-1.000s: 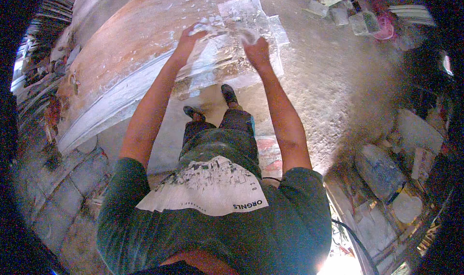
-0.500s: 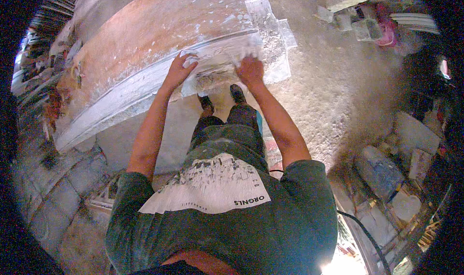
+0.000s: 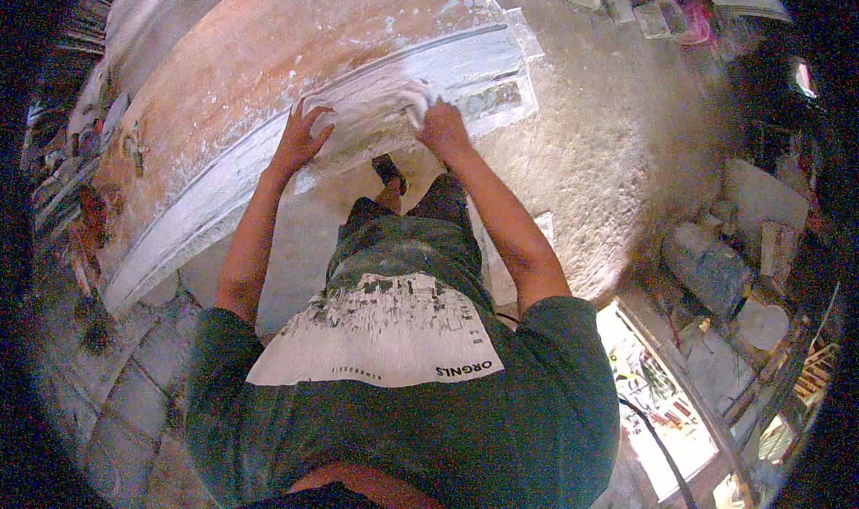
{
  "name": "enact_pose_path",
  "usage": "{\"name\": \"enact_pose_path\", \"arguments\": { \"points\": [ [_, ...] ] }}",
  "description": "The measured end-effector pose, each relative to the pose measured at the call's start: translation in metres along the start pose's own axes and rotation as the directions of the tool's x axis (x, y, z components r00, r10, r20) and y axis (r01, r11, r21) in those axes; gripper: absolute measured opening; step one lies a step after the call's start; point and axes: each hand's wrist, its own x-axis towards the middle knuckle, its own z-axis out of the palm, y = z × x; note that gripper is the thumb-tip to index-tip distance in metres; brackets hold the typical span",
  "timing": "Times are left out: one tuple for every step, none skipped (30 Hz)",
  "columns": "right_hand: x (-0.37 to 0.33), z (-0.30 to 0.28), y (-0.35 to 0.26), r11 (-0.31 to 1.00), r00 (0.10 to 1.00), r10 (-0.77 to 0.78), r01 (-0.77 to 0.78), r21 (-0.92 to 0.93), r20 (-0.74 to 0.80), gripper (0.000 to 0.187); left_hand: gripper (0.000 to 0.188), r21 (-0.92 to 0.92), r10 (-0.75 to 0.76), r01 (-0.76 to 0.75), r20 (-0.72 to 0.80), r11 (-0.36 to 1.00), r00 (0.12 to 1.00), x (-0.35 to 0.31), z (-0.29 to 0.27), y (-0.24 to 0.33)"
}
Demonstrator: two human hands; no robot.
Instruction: The person applies a white paste to a long, curved wooden object using a cloth. They repeatedly dip the cloth into a bucket of paste and spread it along the surface, smoothing it with their hands.
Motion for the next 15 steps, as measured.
{"name": "enact_pose_path", "arguments": {
  "points": [
    [-0.004, -0.001, 0.007, 0.999, 0.999, -0.032, 0.033, 0.026, -0.038, 0.044, 0.031, -0.013, 0.015, -0.015, 0.001, 1.0, 1.0, 0.0, 0.0, -0.004],
    [-0.007, -0.003, 0.015, 0.996, 0.995, -0.065, 0.069, 0.05, -0.077, 0.042, 0.031, -0.044, 0.008, -0.009, -0.012, 0.999, 1.0, 0.0, 0.002, -0.008],
    [-0.01, -0.005, 0.021, 0.992, 0.988, -0.093, 0.102, 0.072, -0.12, 0.041, 0.031, -0.073, 0.006, -0.007, -0.025, 0.997, 1.0, 0.001, 0.004, -0.009],
    [-0.009, -0.005, 0.023, 0.986, 0.972, -0.147, 0.159, 0.052, -0.186, 0.038, 0.031, -0.102, 0.001, -0.005, -0.038, 0.995, 0.999, 0.002, 0.006, -0.01],
    [-0.008, -0.004, 0.026, 0.976, 0.947, -0.202, 0.215, 0.027, -0.249, 0.035, 0.031, -0.127, -0.014, 0.011, -0.027, 0.992, 1.0, 0.003, 0.009, -0.01],
    [-0.005, -0.005, 0.027, 0.963, 0.915, -0.257, 0.271, 0.001, -0.313, 0.033, 0.031, -0.148, -0.029, 0.026, -0.017, 0.989, 0.999, 0.005, 0.009, -0.005],
    [-0.003, -0.006, 0.029, 0.946, 0.874, -0.311, 0.323, -0.03, -0.373, 0.032, 0.031, -0.168, -0.044, 0.043, -0.006, 0.985, 0.999, 0.008, 0.008, 0.001],
    [-0.002, -0.008, 0.034, 0.945, 0.908, -0.325, 0.304, -0.12, -0.262, 0.029, 0.031, -0.195, -0.034, 0.03, -0.018, 0.98, 0.999, 0.009, 0.009, 0.007],
    [0.004, -0.004, 0.042, 0.948, 0.927, -0.316, 0.3, -0.105, -0.203, 0.029, 0.03, -0.219, -0.019, 0.012, -0.028, 0.976, 0.999, 0.012, 0.007, 0.015],
    [0.01, 0.003, 0.052, 0.952, 0.942, -0.302, 0.292, -0.09, -0.144, 0.029, 0.03, -0.243, 0.0, -0.009, -0.037, 0.97, 0.999, 0.015, 0.005, 0.022],
    [0.013, 0.011, 0.06, 0.957, 0.954, -0.287, 0.281, -0.075, -0.085, 0.029, 0.03, -0.222, 0.006, -0.008, -0.01, 0.975, 1.0, 0.017, 0.005, 0.026],
    [0.014, 0.007, 0.056, 0.962, 0.954, -0.269, 0.272, 0.007, -0.13, 0.029, 0.03, -0.198, 0.0, 0.002, 0.01, 0.98, 1.0, 0.018, 0.005, 0.026],
    [0.014, -0.004, 0.05, 0.96, 0.953, -0.249, 0.267, 0.084, -0.172, 0.029, 0.03, -0.177, -0.008, 0.013, 0.027, 0.984, 1.0, 0.019, 0.005, 0.027],
    [0.014, -0.013, 0.045, 0.951, 0.951, -0.226, 0.262, 0.162, -0.211, 0.029, 0.03, -0.191, 0.008, -0.007, 0.002, 0.982, 1.0, 0.02, 0.006, 0.028],
    [0.015, -0.015, 0.051, 0.954, 0.937, -0.244, 0.279, 0.113, -0.25, 0.031, 0.03, -0.207, 0.033, -0.037, -0.019, 0.978, 0.999, 0.022, 0.006, 0.031]
  ]
}}
